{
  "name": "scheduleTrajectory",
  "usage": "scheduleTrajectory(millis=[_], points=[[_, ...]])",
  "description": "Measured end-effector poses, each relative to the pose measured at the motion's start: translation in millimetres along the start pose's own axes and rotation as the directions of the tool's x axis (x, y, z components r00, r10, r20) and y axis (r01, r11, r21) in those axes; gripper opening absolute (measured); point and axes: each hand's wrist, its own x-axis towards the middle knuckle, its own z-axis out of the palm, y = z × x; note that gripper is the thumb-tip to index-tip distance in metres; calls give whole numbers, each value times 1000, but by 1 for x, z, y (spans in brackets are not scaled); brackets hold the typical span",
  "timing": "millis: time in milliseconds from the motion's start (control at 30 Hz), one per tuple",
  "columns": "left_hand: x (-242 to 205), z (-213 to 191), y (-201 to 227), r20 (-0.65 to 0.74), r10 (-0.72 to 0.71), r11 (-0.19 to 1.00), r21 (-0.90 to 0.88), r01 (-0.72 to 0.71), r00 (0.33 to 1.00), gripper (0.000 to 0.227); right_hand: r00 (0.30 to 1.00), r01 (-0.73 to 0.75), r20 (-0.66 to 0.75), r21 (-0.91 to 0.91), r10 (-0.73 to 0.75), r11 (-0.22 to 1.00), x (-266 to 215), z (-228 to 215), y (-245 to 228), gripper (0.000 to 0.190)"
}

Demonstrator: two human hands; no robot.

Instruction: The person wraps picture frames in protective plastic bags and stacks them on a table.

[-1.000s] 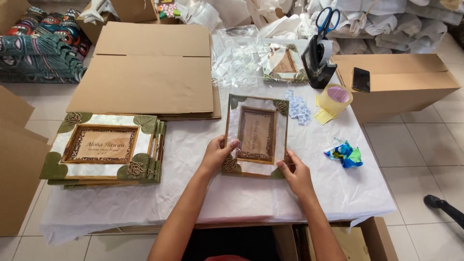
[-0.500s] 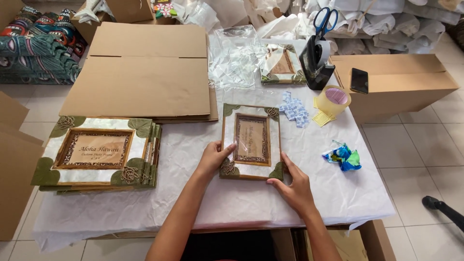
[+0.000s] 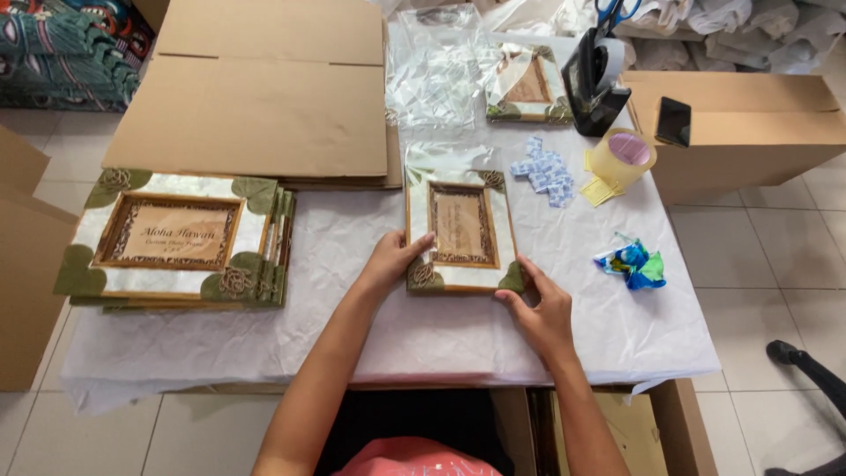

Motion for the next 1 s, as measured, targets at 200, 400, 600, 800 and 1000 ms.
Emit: scheduleTrajectory(millis=[200, 400, 600, 800, 1000], points=[[-57, -10, 26, -18, 21, 997, 77, -20, 1000, 104, 1000, -27, 3, -6, 28, 1000, -2, -1, 0, 71], [-48, -33, -20, 273, 175, 981, -129, -145, 946, 132, 975, 35, 222, -31, -27, 999, 7, -8, -29, 90], [-35, -31, -44, 269, 285, 958, -53, -282, 920, 123, 988, 70, 137, -23, -66, 997, 5, -4, -5, 78], [-48, -27, -25, 235, 228, 971, -128, -203, 945, 117, 995, -84, 63, 108, 78, 991, -2, -7, -29, 69], [-51, -26, 1, 207, 71, 993, -106, -50, 976, 103, 943, -309, -64, 197, 327, 930, 2, -6, -60, 61]])
